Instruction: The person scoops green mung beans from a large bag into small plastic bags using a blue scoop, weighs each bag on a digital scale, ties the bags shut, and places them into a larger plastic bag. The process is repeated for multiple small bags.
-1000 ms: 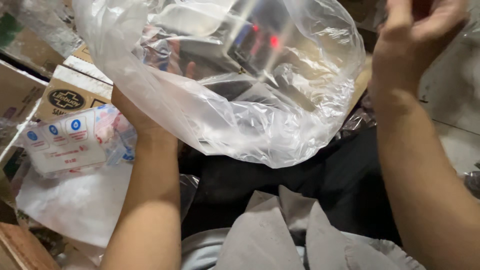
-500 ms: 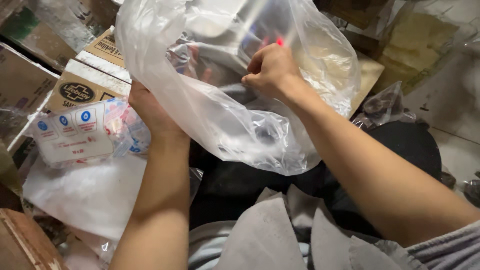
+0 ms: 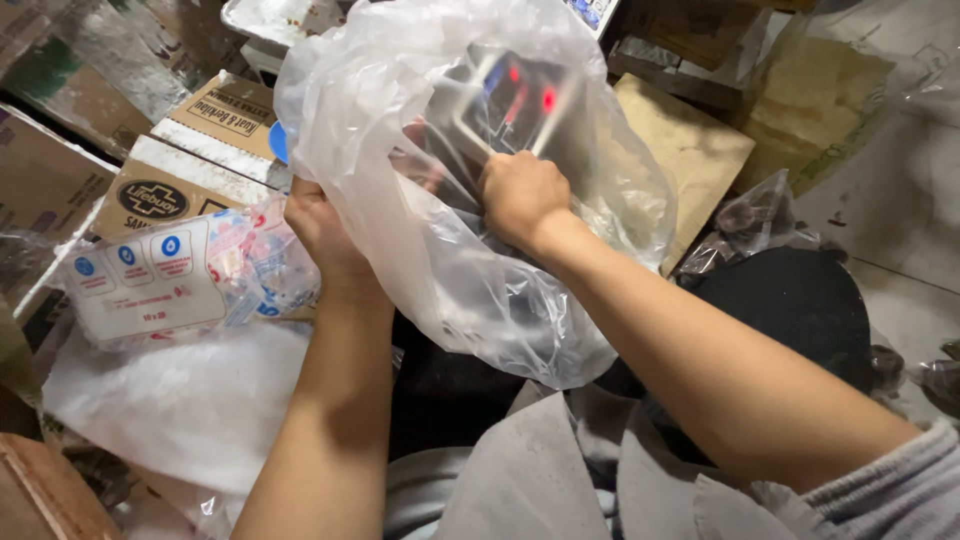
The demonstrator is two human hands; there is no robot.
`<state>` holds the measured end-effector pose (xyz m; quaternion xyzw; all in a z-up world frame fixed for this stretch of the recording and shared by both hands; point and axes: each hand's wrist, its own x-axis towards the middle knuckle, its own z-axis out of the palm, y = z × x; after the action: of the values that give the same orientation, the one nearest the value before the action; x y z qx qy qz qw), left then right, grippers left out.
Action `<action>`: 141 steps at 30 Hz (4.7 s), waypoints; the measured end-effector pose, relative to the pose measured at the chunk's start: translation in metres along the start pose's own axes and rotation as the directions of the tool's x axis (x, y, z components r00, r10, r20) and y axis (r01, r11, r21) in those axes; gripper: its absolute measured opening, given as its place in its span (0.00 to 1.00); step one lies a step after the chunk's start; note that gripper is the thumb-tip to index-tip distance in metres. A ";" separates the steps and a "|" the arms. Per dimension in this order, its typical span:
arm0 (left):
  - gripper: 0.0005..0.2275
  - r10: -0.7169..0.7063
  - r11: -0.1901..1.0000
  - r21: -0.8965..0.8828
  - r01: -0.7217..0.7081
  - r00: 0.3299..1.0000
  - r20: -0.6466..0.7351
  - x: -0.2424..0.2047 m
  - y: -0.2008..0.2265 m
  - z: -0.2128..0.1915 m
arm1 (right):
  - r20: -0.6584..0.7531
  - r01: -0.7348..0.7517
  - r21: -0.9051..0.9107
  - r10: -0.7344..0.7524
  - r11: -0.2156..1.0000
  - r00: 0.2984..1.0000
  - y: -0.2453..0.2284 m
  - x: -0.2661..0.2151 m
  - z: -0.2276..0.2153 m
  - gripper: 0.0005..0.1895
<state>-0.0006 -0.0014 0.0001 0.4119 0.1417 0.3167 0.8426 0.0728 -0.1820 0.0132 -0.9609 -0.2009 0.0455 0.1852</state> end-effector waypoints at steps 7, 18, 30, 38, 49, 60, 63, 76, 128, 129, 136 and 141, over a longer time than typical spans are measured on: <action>0.23 0.006 1.000 0.020 -0.006 1.000 -0.025 -0.004 0.004 -0.005 | 0.265 -0.106 0.112 0.073 0.988 0.961 0.025 0.021 -0.014 0.12; 0.23 -0.033 0.999 0.031 0.033 0.999 -0.022 0.015 -0.002 0.000 | 0.748 -0.701 0.657 0.123 -0.278 0.653 0.095 -0.017 -0.026 0.12; 0.22 -0.066 0.996 0.055 0.067 0.997 -0.034 0.022 -0.005 -0.008 | 0.563 -0.619 0.697 -0.258 -0.362 0.785 0.127 -0.066 -0.084 0.08; 0.22 -0.081 0.995 0.059 0.083 0.996 -0.033 0.027 -0.005 -0.009 | 0.156 -0.489 0.669 -0.537 -0.560 0.829 0.180 -0.062 -0.166 0.06; 0.22 -0.068 0.995 0.064 0.072 0.996 -0.063 0.025 -0.001 -0.018 | 0.199 -0.377 0.853 0.441 0.362 0.875 0.258 -0.010 -0.051 0.07; 0.22 -0.036 0.997 0.059 0.040 0.997 -0.063 0.025 0.003 -0.020 | -0.098 -0.199 0.605 0.320 0.771 0.942 0.205 -0.018 -0.078 0.08; 0.22 -0.024 0.998 0.059 0.028 0.997 -0.068 0.023 0.002 -0.019 | -0.252 0.153 0.843 0.128 0.516 0.959 0.168 -0.037 -0.125 0.06; 0.21 0.081 0.995 0.072 -0.073 0.992 -0.101 0.015 0.017 -0.017 | 0.113 -0.060 0.165 0.042 0.984 0.993 0.072 -0.050 -0.048 0.22; 0.21 0.076 0.990 0.133 -0.054 0.983 -0.165 0.036 0.035 -0.020 | 0.055 -0.198 0.373 0.191 0.906 0.980 0.106 -0.059 -0.050 0.09; 0.21 0.078 0.990 0.130 -0.057 0.984 -0.163 0.036 0.037 -0.020 | 0.064 -0.200 0.367 0.189 0.909 0.980 0.107 -0.055 -0.041 0.09; 0.21 0.156 0.977 0.156 -0.141 0.984 -0.088 0.003 0.030 -0.014 | 0.198 -0.326 0.541 0.260 0.775 0.945 0.112 -0.044 0.014 0.11; 0.21 0.164 0.977 0.155 -0.145 0.979 -0.123 0.017 0.035 -0.016 | 0.342 -0.386 0.637 0.204 0.667 0.917 0.103 -0.047 -0.007 0.12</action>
<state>-0.0100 0.0356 0.0183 0.4595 0.1887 0.3973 0.7716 0.0692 -0.2914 -0.0180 -0.8275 -0.0308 0.2632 0.4950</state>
